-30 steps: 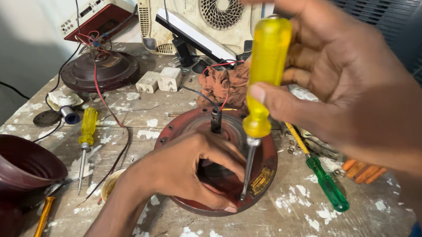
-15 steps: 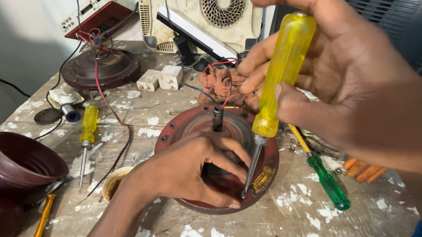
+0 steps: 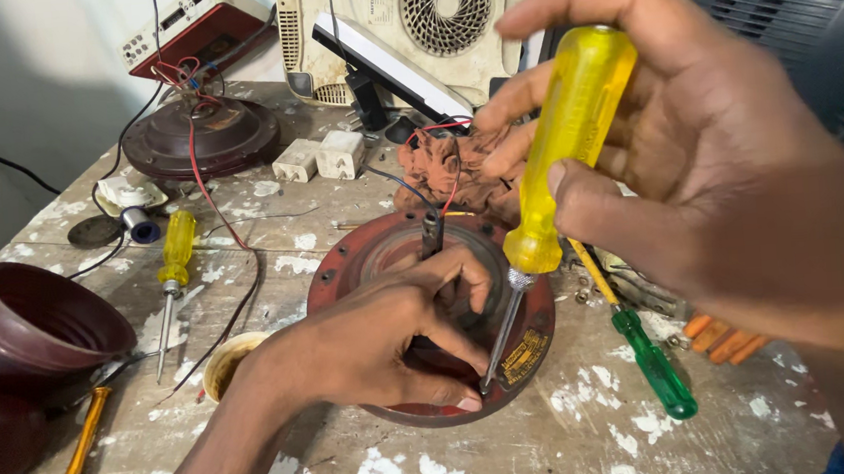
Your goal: The person uses a yellow-handled screwdriver to unscrew screws from the red base plate of a ceiling fan motor, placing the removed screws into a small cup on the workbench. They reposition the motor housing, handle a small spring and other fasteners, and continue loosening screws around the base.
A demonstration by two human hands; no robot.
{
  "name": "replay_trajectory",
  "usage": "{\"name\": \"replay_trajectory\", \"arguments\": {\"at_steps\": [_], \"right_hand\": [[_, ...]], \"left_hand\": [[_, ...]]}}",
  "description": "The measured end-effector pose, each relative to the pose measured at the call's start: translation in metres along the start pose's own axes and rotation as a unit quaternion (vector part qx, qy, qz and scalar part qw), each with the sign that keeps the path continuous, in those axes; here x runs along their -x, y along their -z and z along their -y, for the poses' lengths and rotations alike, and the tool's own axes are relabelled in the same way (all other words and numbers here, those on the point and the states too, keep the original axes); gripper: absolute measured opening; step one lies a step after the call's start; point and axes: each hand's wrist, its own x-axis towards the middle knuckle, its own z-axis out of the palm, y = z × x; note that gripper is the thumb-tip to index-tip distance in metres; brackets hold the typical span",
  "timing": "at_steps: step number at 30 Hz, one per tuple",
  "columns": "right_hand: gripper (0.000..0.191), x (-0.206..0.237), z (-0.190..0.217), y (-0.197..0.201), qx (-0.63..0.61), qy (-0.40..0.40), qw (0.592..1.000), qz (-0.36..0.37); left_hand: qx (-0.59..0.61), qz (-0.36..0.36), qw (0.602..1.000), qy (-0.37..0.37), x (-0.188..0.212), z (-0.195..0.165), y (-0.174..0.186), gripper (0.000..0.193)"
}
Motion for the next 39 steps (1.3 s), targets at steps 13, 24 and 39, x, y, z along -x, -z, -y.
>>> {"name": "replay_trajectory", "arguments": {"at_steps": [13,24,39], "right_hand": [[0.047,0.001,0.006,-0.007,-0.088,0.011,0.996,-0.029],[0.014,0.005,0.002,0.003,-0.059,-0.027,0.979,-0.194],[0.022,0.004,0.01,0.0,-0.03,-0.019,0.98,-0.197]], "left_hand": [[0.007,-0.008,1.0,0.018,-0.002,-0.003,-0.002,0.027],[-0.093,0.078,0.983,0.135,-0.011,-0.039,0.001,0.018],[-0.313,0.034,0.948,0.038,-0.018,-0.045,-0.029,0.039]]}}
